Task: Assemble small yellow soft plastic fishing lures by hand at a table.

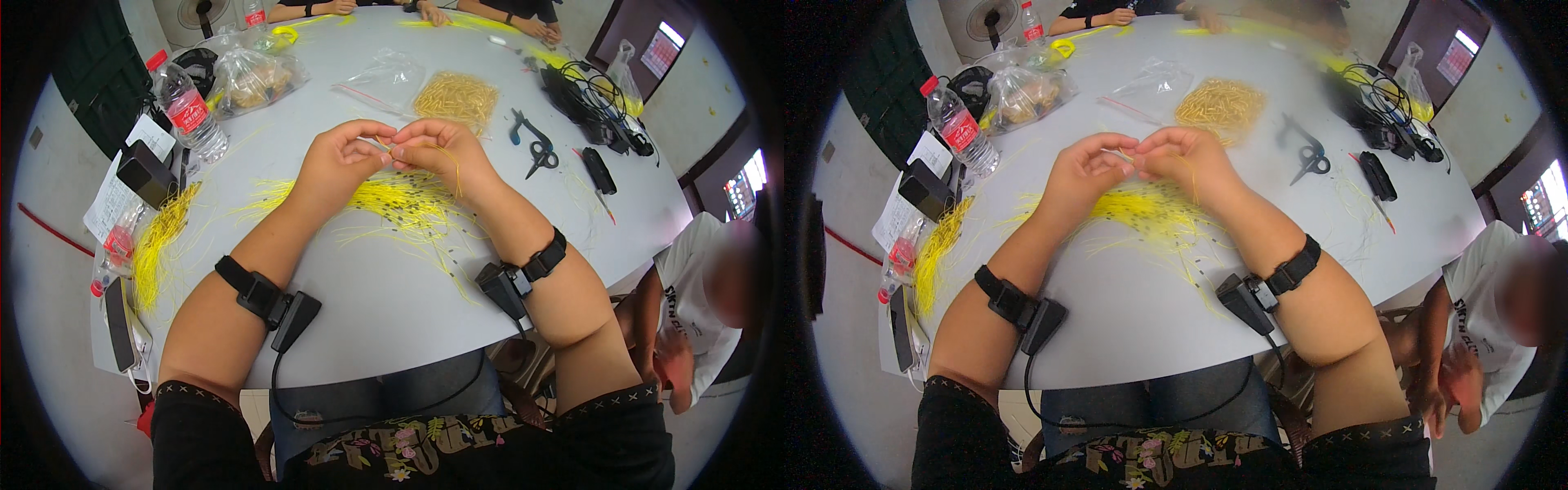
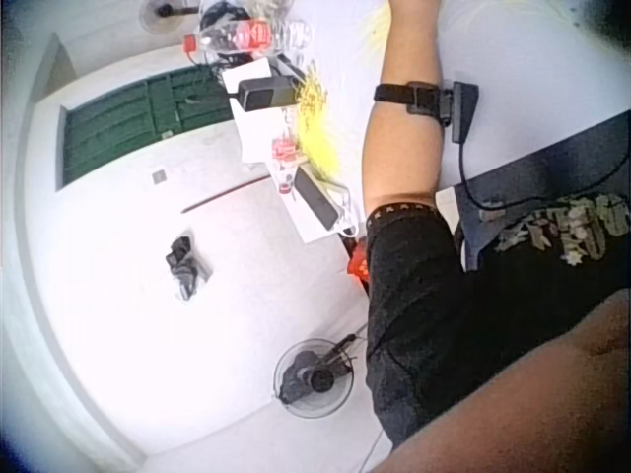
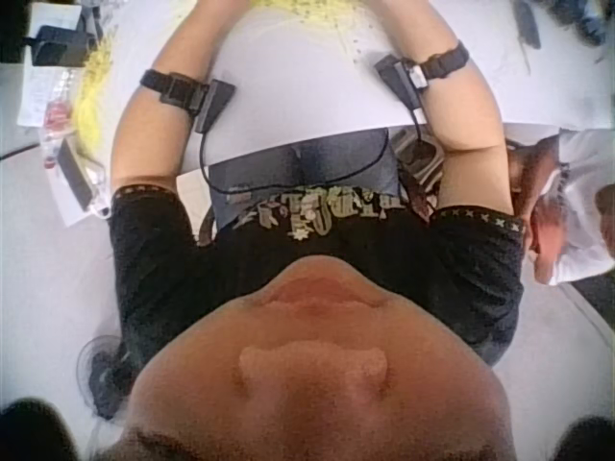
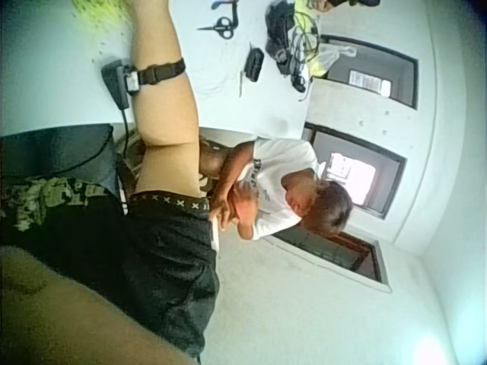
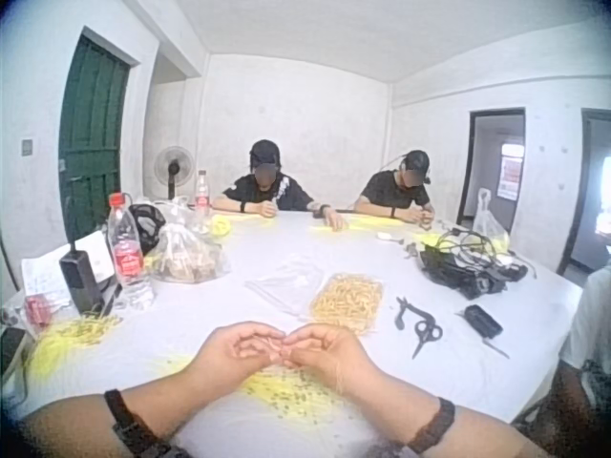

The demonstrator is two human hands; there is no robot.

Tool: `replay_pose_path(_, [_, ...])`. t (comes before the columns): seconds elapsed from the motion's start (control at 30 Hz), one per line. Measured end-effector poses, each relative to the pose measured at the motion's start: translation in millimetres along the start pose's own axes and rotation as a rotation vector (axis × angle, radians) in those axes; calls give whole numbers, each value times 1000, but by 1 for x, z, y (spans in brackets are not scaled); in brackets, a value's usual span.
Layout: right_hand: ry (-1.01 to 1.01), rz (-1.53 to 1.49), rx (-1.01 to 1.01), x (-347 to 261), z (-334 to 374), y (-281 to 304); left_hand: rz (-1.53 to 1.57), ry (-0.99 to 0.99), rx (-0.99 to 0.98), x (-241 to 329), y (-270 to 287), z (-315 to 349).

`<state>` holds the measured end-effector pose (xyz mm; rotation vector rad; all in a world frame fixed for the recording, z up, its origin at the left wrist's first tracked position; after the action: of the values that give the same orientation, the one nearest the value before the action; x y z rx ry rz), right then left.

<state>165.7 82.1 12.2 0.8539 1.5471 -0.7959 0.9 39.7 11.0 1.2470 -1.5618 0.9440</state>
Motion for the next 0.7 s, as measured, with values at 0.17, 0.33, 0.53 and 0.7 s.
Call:
replay_pose_path(0.17, [-49, 56, -13, -1, 2, -2, -95, -47, 2, 0, 1, -1])
replay_pose_path(0.33, [-86, 75, -24, 0, 4, -4, -229, -111, -7, 2, -1, 0])
replay_pose_path(0.53, [-45, 57, 57, 2, 1, 2, -113, -122, 126, 5, 3, 1])
replay_pose_path(0.7, [-31, 72, 18, 1, 3, 0, -106, -195, 259, 5, 10, 1])
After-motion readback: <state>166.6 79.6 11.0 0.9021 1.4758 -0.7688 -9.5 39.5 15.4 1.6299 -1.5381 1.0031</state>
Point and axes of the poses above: each hand's wrist, its own z-axis away from the middle knuckle, its own y-axis out of the back of the hand, x = y × z, the point moved 3 cm from there along -z, towards the middle knuckle, and after that the axes turned 1 degree about x, right-handed, at the moved point
